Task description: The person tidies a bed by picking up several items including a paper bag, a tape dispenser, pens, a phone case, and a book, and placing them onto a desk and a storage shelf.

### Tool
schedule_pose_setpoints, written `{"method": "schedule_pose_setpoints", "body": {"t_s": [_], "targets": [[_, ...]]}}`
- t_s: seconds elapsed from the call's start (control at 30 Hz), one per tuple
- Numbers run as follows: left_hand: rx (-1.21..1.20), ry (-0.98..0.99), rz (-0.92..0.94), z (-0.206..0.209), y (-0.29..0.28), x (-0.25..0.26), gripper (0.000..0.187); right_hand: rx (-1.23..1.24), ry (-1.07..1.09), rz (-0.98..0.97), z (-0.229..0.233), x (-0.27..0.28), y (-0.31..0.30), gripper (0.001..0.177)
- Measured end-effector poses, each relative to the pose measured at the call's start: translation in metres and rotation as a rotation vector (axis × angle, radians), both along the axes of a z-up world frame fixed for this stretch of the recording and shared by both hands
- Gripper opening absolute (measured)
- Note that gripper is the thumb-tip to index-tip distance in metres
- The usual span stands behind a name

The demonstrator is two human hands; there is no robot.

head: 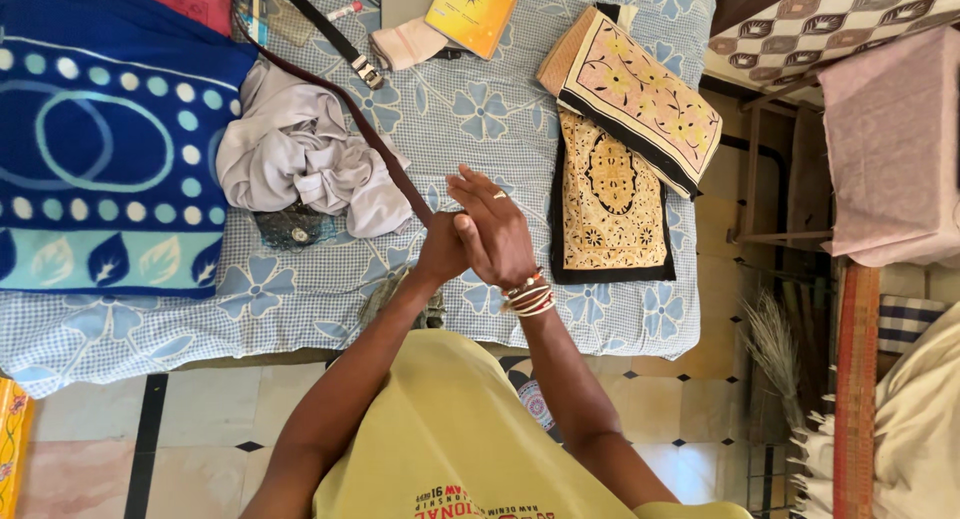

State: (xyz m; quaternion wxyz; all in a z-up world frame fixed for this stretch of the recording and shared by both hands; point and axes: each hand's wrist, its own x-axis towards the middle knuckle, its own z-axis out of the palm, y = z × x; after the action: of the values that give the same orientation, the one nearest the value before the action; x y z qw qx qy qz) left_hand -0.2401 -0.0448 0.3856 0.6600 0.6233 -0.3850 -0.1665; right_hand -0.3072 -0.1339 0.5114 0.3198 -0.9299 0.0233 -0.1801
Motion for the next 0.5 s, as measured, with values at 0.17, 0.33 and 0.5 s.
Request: {"method": "schedule_pose_setpoints", "body": {"t_s": [0.17, 0.33, 0.5], "targets": [[0.188, 0.083, 0.016, 0.019, 0.01, 0.001, 0.019, -0.061, -0.133, 0.028, 0.019, 0.0, -0.016, 0.07], [0.096, 0.061, -0.029, 0.029, 0.008, 0.006, 0.018, -0.191, -0.15, 0.059, 0.018, 0.005, 0.003, 0.08], [0.08, 0.123, -0.062, 0.035, 0.009, 0.011, 0.02, 0.171, -0.067, -0.038, -0.008, -0.002, 0.002, 0.085]]}}
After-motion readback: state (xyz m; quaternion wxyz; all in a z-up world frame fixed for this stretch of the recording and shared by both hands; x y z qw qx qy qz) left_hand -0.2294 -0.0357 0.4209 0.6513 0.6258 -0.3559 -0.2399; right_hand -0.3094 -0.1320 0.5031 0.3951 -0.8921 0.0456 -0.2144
